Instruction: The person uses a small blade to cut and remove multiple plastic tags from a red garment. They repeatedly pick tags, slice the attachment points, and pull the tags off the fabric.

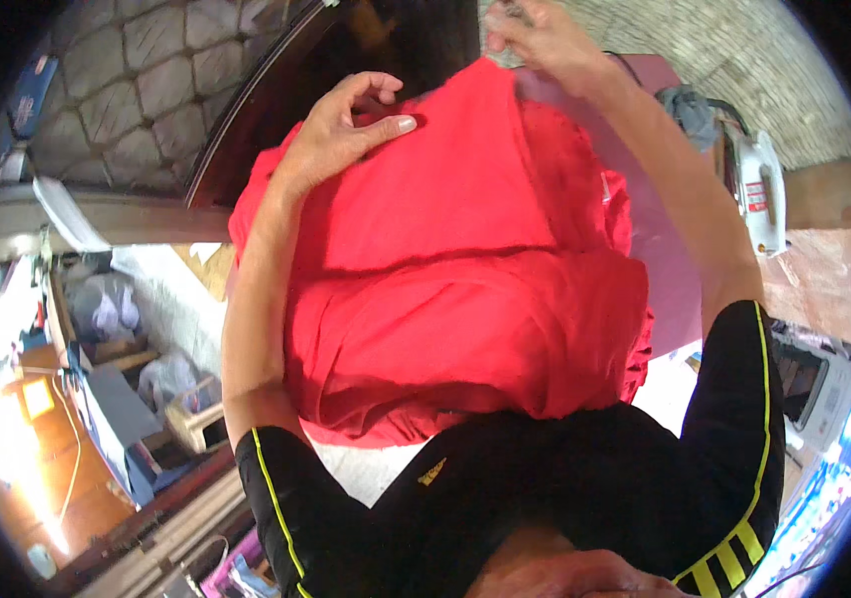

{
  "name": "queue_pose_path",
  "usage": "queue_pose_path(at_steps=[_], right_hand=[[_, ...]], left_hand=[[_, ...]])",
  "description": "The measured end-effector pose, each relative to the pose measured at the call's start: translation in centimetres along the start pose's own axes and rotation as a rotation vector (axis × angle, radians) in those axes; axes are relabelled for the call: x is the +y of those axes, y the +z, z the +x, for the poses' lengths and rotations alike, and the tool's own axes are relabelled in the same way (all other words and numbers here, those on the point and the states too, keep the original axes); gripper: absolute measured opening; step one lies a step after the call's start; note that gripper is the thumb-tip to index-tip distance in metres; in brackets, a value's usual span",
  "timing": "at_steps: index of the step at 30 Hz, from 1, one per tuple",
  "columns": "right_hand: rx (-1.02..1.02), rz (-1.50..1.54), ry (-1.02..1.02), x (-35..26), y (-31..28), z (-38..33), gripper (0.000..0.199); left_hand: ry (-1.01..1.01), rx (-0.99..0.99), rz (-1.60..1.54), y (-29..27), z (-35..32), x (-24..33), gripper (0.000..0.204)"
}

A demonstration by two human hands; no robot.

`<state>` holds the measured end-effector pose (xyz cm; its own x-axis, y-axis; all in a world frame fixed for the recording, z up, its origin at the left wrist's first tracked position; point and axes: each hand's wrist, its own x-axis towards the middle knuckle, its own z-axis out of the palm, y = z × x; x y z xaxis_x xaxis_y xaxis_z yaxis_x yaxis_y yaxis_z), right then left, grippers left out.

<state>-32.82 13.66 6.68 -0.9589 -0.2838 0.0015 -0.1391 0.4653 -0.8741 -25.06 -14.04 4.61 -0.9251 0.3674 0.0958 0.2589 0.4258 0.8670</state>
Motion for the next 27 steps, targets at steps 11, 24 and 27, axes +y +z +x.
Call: queue_pose_path(at_steps=[11, 24, 27], right_hand=[[-0.033, 0.113, -0.300, 3.1, -0.5, 1.5, 0.032], [-0.048, 0.188, -0.305, 5.8, -0.4, -4.3, 0.033], [-0.189, 0.043, -0.186, 5.0, -1.7, -3.2, 0.032]], left_hand=[[-0.167, -0.152, -0.152, 4.8, 8.2, 3.1, 0.021], [-0.248, 0.051, -0.433, 5.9, 9.0, 0.6, 0.014], [-0.216, 0.108, -0.349, 5.6, 8.9, 0.9, 0.016]])
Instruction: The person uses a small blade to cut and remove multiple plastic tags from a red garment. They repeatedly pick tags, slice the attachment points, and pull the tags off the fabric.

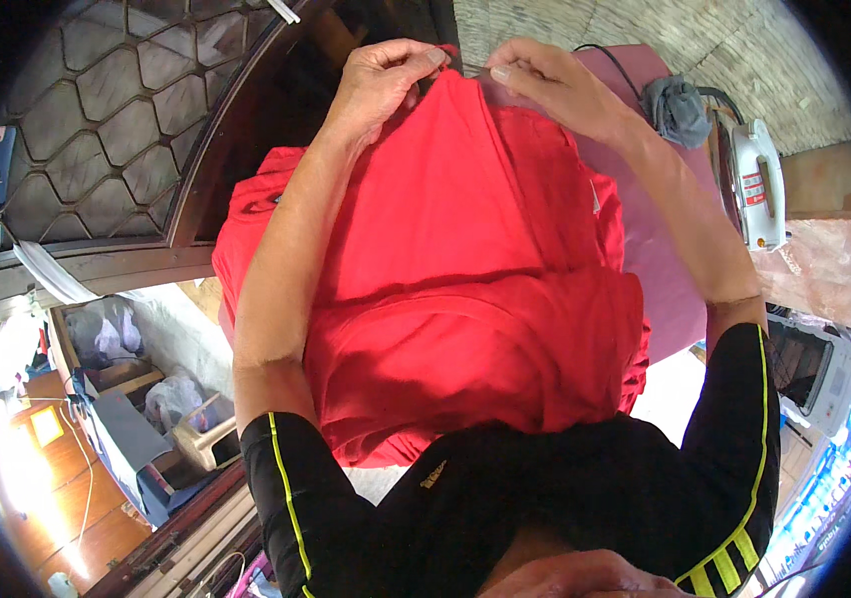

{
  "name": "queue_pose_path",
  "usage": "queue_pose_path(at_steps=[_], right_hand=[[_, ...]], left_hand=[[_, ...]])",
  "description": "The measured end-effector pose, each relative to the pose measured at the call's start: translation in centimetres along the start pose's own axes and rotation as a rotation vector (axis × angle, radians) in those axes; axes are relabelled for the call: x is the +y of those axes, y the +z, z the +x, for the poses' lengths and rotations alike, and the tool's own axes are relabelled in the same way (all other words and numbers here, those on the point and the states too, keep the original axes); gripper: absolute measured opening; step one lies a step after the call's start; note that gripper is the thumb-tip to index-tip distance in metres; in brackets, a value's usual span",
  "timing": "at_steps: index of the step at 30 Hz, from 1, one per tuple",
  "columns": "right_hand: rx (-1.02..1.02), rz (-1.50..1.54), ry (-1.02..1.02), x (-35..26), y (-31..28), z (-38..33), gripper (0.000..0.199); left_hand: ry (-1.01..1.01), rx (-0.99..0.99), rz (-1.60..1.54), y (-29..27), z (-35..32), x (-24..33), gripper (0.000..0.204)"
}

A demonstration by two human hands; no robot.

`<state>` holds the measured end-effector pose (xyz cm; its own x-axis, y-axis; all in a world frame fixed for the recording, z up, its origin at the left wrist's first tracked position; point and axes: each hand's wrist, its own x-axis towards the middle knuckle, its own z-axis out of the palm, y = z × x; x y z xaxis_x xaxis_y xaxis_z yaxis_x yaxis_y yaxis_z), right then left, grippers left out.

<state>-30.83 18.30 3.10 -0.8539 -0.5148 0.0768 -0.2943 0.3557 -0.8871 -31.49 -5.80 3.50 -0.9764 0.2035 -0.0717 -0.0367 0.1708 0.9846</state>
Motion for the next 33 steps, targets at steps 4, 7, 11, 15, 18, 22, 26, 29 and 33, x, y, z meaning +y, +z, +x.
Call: queue_pose_path(at_steps=[4, 7, 11, 15, 18, 22, 26, 29, 33], right_hand=[[-0.022, -0.033, -0.024, 1.4, 0.2, 2.1, 0.034], [-0.062, -0.027, -0.086, 1.7, 0.3, 3.2, 0.032], [-0.150, -0.016, -0.131, 1.9, -0.1, 4.4, 0.025], [-0.205, 0.001, -0.147, 1.3, -0.3, 4.8, 0.024], [-0.220, -0.011, -0.107, 0.9, -0.2, 4.9, 0.024], [-0.245, 0.069, -0.111, 1.5, 0.1, 4.9, 0.024], [-0.255, 0.142, 0.062, 1.4, -0.8, 3.8, 0.026], [-0.256, 0.233, 0.139, 0.4, -0.5, 3.2, 0.029], [-0.274, 0.176, 0.073, 0.4, -0.7, 3.6, 0.031]], left_hand=[[0.114, 0.040, 0.019, -0.1, -0.1, 0.2, 0.016], [0.148, 0.041, 0.022, -0.3, -0.2, 0.1, 0.016], [0.173, 0.042, 0.039, -0.6, -0.2, 0.0, 0.017], [0.182, 0.028, 0.104, -0.7, -0.1, 0.3, 0.018], [0.160, 0.011, 0.086, -0.9, -0.1, 0.2, 0.018], [0.147, -0.008, 0.043, -1.0, 0.1, -0.1, 0.018], [0.102, -0.022, 0.033, -1.1, 0.1, 0.1, 0.018], [0.132, -0.018, 0.015, -1.4, 1.0, -1.8, 0.017], [0.107, -0.047, 0.082, -1.3, 0.8, -0.9, 0.014]])
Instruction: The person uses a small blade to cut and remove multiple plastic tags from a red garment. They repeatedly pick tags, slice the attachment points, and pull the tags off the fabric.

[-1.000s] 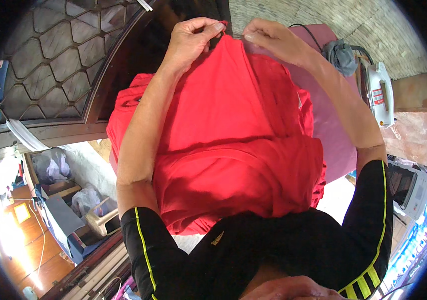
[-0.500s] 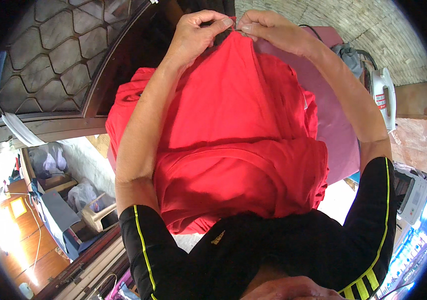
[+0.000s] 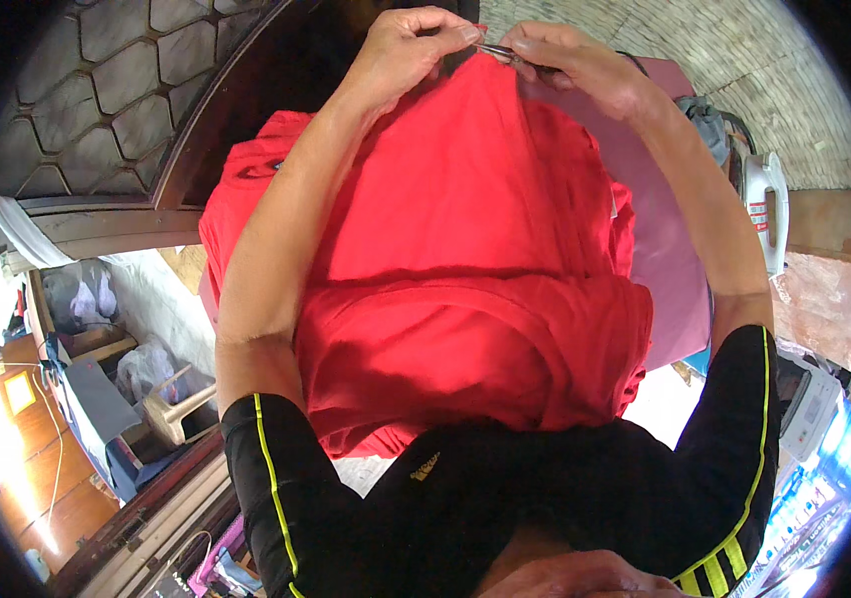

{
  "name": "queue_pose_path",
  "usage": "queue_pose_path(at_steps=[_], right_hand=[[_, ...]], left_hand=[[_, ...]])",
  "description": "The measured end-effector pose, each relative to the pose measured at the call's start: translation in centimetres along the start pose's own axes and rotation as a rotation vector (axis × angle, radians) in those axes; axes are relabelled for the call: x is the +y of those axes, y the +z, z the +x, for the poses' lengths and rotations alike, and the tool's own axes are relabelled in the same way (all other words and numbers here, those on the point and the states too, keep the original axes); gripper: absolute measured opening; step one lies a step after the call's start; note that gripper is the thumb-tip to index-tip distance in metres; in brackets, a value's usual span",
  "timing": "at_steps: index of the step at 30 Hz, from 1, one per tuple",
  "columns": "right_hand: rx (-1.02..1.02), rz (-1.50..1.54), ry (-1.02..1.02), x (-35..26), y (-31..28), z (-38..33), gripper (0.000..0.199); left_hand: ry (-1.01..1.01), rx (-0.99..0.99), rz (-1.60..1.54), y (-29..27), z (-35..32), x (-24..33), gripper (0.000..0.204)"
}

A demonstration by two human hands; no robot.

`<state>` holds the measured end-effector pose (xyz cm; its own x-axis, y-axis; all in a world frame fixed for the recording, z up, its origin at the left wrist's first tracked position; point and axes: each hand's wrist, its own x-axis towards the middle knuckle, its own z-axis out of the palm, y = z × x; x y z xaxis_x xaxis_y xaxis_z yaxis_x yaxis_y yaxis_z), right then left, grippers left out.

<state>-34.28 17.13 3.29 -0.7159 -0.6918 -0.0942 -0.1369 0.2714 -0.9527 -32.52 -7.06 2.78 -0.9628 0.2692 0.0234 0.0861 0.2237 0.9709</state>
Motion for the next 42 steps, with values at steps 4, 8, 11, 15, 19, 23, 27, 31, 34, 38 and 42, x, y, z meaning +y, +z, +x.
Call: queue_pose_path(at_steps=[4, 8, 11, 15, 19, 23, 27, 31, 34, 38, 42], right_hand=[[-0.011, -0.009, 0.009, 0.4, -0.1, 0.7, 0.032], [-0.013, -0.053, 0.032, 0.3, -0.6, 0.5, 0.031], [0.010, -0.119, 0.035, 0.9, -0.9, 0.4, 0.032], [-0.023, -0.153, 0.089, -1.7, 0.1, 0.4, 0.029], [-0.070, -0.084, -0.029, -0.8, -0.1, 1.2, 0.033], [-0.069, 0.058, 0.024, -0.4, -0.1, 0.7, 0.035], [0.171, -0.040, 0.112, 0.0, 1.4, -0.1, 0.035], [0.026, -0.023, 0.073, 1.1, 2.6, -1.0, 0.030], [0.076, -0.092, 0.003, 1.0, 3.2, -1.6, 0.022], [0.023, -0.113, 0.027, 1.7, 2.3, -0.8, 0.025], [0.093, -0.022, 0.099, -0.7, 2.3, -1.5, 0.026]], left_hand=[[-0.026, -0.006, -0.079, -0.2, 0.0, -0.2, 0.014], [-0.035, 0.011, -0.110, -0.2, -0.2, -0.2, 0.015], [-0.080, 0.015, -0.028, 0.0, -0.2, 0.8, 0.015], [-0.080, 0.001, -0.087, -0.3, -0.3, 0.2, 0.014], [-0.111, -0.001, -0.069, -0.2, 0.1, 0.2, 0.014], [-0.095, 0.008, -0.096, -0.2, 0.5, -0.2, 0.015], [0.103, 0.087, 0.407, -3.3, 2.4, -3.5, 0.030], [0.083, 0.004, 0.946, -9.1, 1.5, -6.0, 0.053], [-0.130, -0.274, 0.572, -9.9, -2.9, 2.1, 0.042], [-0.116, -0.400, 0.402, -12.8, -10.2, 2.7, 0.029], [0.093, 0.054, 0.743, -12.6, -18.2, 3.6, 0.021]])
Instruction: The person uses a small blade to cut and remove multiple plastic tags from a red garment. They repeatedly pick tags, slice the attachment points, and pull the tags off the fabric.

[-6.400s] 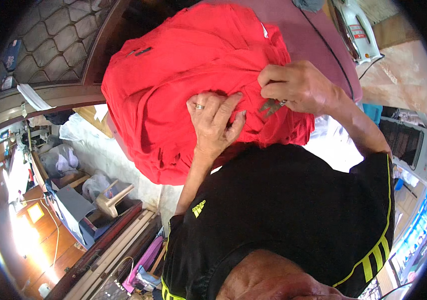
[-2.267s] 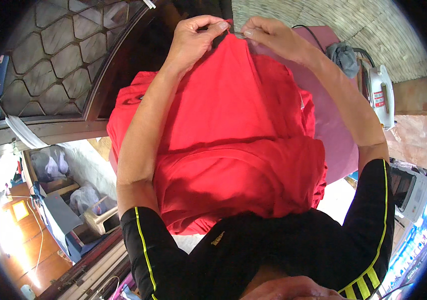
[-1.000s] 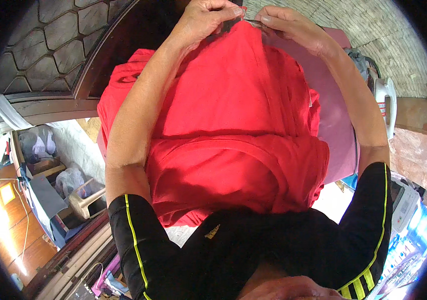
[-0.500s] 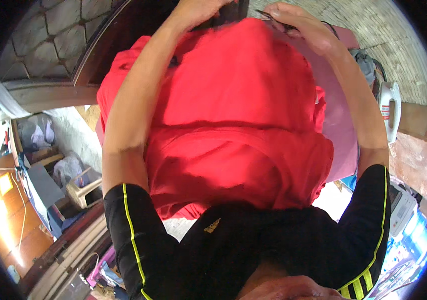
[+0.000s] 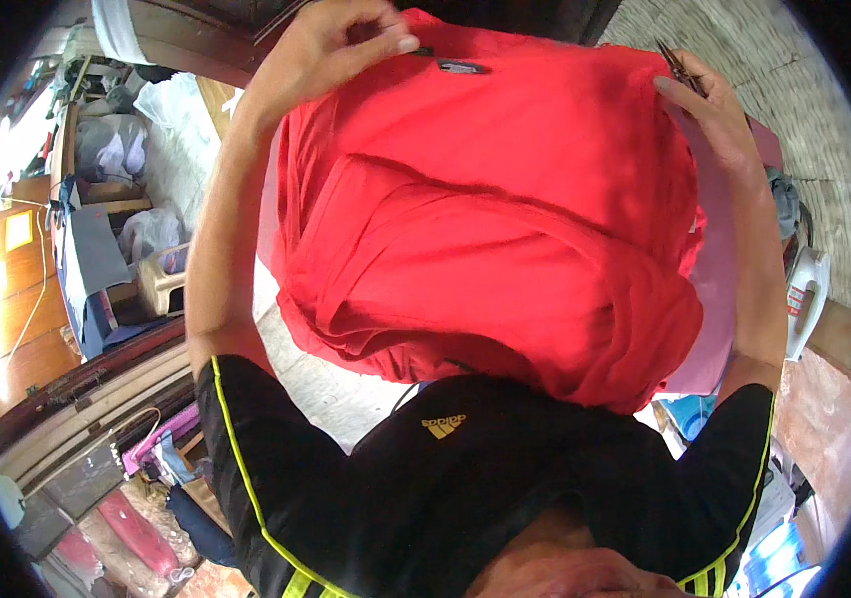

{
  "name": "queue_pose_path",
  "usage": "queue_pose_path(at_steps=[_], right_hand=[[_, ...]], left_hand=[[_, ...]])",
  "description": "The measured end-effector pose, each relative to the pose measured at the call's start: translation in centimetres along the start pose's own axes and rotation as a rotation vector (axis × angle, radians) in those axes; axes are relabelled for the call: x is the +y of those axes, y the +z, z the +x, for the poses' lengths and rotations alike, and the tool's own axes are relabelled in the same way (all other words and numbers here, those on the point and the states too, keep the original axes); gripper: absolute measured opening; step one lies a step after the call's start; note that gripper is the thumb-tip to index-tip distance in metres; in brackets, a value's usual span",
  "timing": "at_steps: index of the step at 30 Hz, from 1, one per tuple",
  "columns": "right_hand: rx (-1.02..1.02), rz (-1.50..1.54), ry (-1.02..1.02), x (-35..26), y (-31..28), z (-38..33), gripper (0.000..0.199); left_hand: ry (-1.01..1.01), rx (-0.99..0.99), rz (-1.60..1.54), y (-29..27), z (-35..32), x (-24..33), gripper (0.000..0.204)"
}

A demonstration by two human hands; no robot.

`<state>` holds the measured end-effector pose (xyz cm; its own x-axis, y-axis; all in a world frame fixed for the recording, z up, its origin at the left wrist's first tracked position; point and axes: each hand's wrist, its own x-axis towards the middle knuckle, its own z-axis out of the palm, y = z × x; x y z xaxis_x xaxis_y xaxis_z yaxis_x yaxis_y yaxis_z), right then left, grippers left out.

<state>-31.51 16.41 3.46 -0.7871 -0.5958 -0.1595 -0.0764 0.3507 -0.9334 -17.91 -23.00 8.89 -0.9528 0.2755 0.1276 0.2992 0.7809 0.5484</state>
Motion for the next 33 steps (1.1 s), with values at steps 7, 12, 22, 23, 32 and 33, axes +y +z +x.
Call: queue_pose_path(at_steps=[7, 12, 22, 23, 32, 33], right_hand=[[0.229, 0.058, -0.030, 0.9, 2.1, -0.7, 0.022], [0.293, 0.237, -0.008, 2.0, 2.5, -1.6, 0.031], [0.006, 0.237, -0.333, -6.7, 4.4, -4.7, 0.031], [-0.059, 0.208, -0.441, -8.2, 5.7, -5.6, 0.028], [-0.340, -0.387, -0.778, -6.4, 12.3, -14.7, 0.030], [-0.309, -0.484, -0.836, -4.9, 13.2, -15.5, 0.031]], left_hand=[[-0.214, 0.220, 0.459, 6.9, -9.3, 4.1, 0.040], [-0.300, 0.456, 0.378, 5.7, -9.9, 2.2, 0.024], [0.314, 0.282, -0.072, 6.1, -0.5, 8.0, 0.052], [0.294, 0.217, -0.138, 6.0, -0.6, 8.5, 0.053], [0.115, 0.046, -0.122, 6.6, -14.4, 13.7, 0.028], [0.073, 0.075, -0.161, 8.0, -15.7, 13.9, 0.028]])
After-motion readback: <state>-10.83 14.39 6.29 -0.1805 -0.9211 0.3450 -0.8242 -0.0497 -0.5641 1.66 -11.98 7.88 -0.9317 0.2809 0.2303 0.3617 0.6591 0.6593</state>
